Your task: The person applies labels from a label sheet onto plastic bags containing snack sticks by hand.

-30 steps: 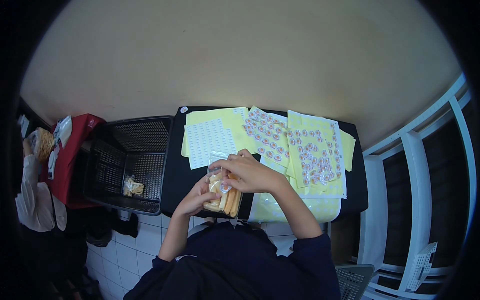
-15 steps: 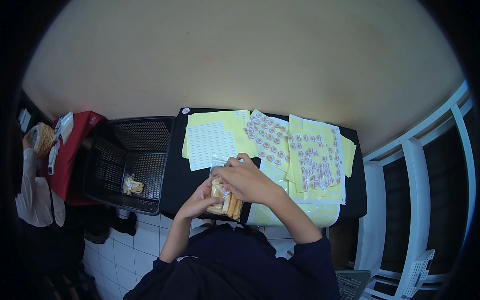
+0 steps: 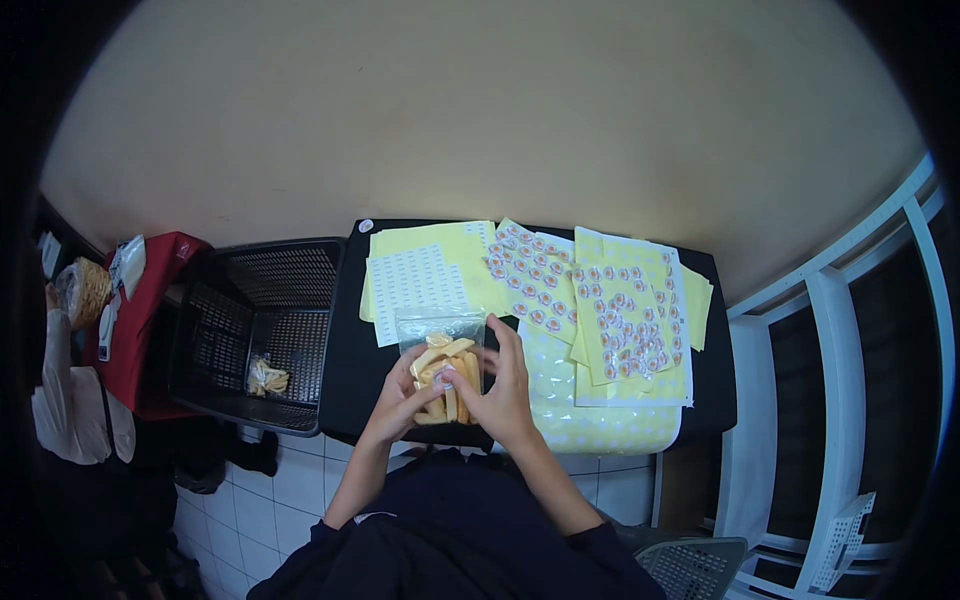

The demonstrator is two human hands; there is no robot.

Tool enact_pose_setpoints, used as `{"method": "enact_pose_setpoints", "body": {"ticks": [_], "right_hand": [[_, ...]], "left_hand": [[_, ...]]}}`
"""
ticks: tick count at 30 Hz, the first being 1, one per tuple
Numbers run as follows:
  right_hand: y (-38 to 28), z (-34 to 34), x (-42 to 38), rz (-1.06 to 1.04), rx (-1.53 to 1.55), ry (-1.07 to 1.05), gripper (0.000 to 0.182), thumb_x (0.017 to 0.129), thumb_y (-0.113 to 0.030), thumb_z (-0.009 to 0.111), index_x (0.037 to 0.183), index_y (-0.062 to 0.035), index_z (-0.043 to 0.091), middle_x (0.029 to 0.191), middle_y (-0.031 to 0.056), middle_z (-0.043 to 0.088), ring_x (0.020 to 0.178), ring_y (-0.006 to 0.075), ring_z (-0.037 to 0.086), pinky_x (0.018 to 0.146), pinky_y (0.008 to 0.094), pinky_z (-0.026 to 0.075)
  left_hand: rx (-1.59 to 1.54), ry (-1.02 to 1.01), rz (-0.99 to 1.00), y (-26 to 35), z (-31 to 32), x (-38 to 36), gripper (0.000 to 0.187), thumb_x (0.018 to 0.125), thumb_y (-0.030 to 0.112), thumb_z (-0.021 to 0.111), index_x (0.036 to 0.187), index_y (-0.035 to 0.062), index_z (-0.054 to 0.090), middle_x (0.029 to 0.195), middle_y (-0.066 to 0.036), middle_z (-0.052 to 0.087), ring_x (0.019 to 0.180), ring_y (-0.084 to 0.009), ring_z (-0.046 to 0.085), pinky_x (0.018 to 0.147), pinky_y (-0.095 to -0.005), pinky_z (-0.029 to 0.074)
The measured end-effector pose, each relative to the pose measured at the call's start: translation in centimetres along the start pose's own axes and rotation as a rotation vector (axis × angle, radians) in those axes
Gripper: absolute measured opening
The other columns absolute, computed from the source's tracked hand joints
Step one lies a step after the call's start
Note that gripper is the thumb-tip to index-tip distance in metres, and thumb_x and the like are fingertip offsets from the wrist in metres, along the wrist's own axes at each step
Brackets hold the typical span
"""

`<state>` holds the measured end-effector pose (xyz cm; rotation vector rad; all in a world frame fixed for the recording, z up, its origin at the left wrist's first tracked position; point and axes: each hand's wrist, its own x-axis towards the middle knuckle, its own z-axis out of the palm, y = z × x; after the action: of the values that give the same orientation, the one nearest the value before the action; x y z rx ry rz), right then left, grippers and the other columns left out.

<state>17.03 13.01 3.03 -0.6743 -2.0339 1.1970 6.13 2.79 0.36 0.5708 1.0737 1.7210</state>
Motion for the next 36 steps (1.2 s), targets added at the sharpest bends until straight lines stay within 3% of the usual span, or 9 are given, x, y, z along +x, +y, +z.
{"method": "enact_pose_setpoints", "body": {"ticks": [1, 2, 8, 17, 23, 27, 29, 32, 36], "right_hand": [[0.1, 0.3, -0.3, 0.133, 0.229, -0.015, 0.071, 0.068, -0.008, 0.070, 0.126, 0.0000, 0.028, 0.122, 0.0181, 0.034, 0.098, 0.0278, 0.053, 0.078, 0.0351, 0.048], [0.3, 0.6, -0.5, 0.035, 0.173, 0.018, 0.069, 0.070, -0.004, 0.068, 0.126, 0.0014, 0.028, 0.123, 0.0176, 0.035, 0.089, 0.0242, 0.058, 0.071, 0.0290, 0.051], [0.3, 0.7, -0.9, 0.053, 0.335, 0.040, 0.073, 0.068, -0.002, 0.068, 0.127, 0.0013, 0.024, 0.125, 0.0173, 0.033, 0.099, 0.0271, 0.054, 0.079, 0.0314, 0.049], [-0.2, 1.9, -1.4, 0.153, 0.407, 0.040, 0.072, 0.068, 0.003, 0.064, 0.126, 0.0030, 0.023, 0.125, 0.0173, 0.033, 0.110, 0.0263, 0.046, 0.089, 0.0327, 0.041], [-0.1, 3.1, -2.0, 0.031, 0.373, 0.091, 0.067, 0.072, 0.000, 0.064, 0.125, 0.0032, 0.024, 0.123, 0.0168, 0.035, 0.108, 0.0244, 0.047, 0.088, 0.0313, 0.041], [-0.7, 3.2, -1.9, 0.187, 0.540, 0.196, 0.065, 0.073, 0.001, 0.063, 0.125, 0.0018, 0.024, 0.121, 0.0164, 0.038, 0.106, 0.0231, 0.048, 0.087, 0.0299, 0.043], [-1.3, 3.2, -2.1, 0.221, 0.581, 0.260, 0.065, 0.073, 0.003, 0.062, 0.126, -0.0002, 0.024, 0.119, 0.0160, 0.039, 0.103, 0.0223, 0.050, 0.084, 0.0281, 0.045], [-1.4, 3.9, -3.1, 0.214, 0.556, 0.361, 0.066, 0.073, 0.003, 0.062, 0.127, -0.0014, 0.024, 0.120, 0.0159, 0.038, 0.103, 0.0230, 0.050, 0.081, 0.0272, 0.047], [-1.1, 4.4, -4.8, 0.232, 0.524, 0.497, 0.066, 0.072, 0.007, 0.061, 0.126, -0.0020, 0.025, 0.122, 0.0153, 0.036, 0.105, 0.0237, 0.049, 0.083, 0.0278, 0.046]], "left_hand": [[0.093, 0.042, 0.008, -0.1, 0.2, 0.2, 0.051, 0.079, 0.002, 0.055, 0.123, -0.0047, 0.030, 0.115, -0.014, 0.046, 0.105, -0.0154, 0.047, 0.088, -0.0270, 0.039], [0.185, 0.083, 0.017, -0.2, 0.3, 0.4, 0.047, 0.081, 0.005, 0.055, 0.121, -0.0056, 0.032, 0.112, -0.014, 0.049, 0.102, -0.0150, 0.049, 0.086, -0.0262, 0.040], [0.166, 0.170, 0.110, -1.2, 0.3, 0.8, 0.036, 0.084, 0.010, 0.052, 0.114, -0.0050, 0.040, 0.104, -0.011, 0.053, 0.094, -0.0117, 0.051, 0.081, -0.0236, 0.042], [0.161, 0.157, 0.129, -0.5, 0.6, 0.8, 0.034, 0.086, 0.011, 0.051, 0.113, -0.0048, 0.042, 0.102, -0.011, 0.054, 0.092, -0.0110, 0.051, 0.079, -0.0233, 0.042], [0.066, 0.132, 0.076, -0.5, -0.6, 1.0, 0.038, 0.086, 0.012, 0.050, 0.118, -0.0042, 0.037, 0.107, -0.012, 0.051, 0.096, -0.0123, 0.051, 0.082, -0.0242, 0.041], [0.131, 0.001, 0.030, 1.1, -0.6, 0.7, 0.039, 0.084, 0.007, 0.052, 0.118, -0.0037, 0.036, 0.109, -0.012, 0.050, 0.098, -0.0130, 0.050, 0.083, -0.0251, 0.041], [0.236, -0.098, 0.110, 1.5, -0.7, 0.6, 0.044, 0.081, 0.004, 0.055, 0.119, -0.0023, 0.033, 0.107, -0.011, 0.050, 0.096, -0.0123, 0.051, 0.080, -0.0247, 0.044], [0.166, -0.179, -0.033, 1.6, -1.5, 0.5, 0.050, 0.079, -0.004, 0.054, 0.122, -0.0035, 0.029, 0.111, -0.012, 0.047, 0.101, -0.0141, 0.048, 0.085, -0.0262, 0.041], [0.144, -0.282, -0.082, -0.1, -2.5, 0.9, 0.048, 0.078, -0.002, 0.054, 0.120, -0.0016, 0.031, 0.108, -0.011, 0.049, 0.099, -0.0137, 0.050, 0.084, -0.0258, 0.041]]}}
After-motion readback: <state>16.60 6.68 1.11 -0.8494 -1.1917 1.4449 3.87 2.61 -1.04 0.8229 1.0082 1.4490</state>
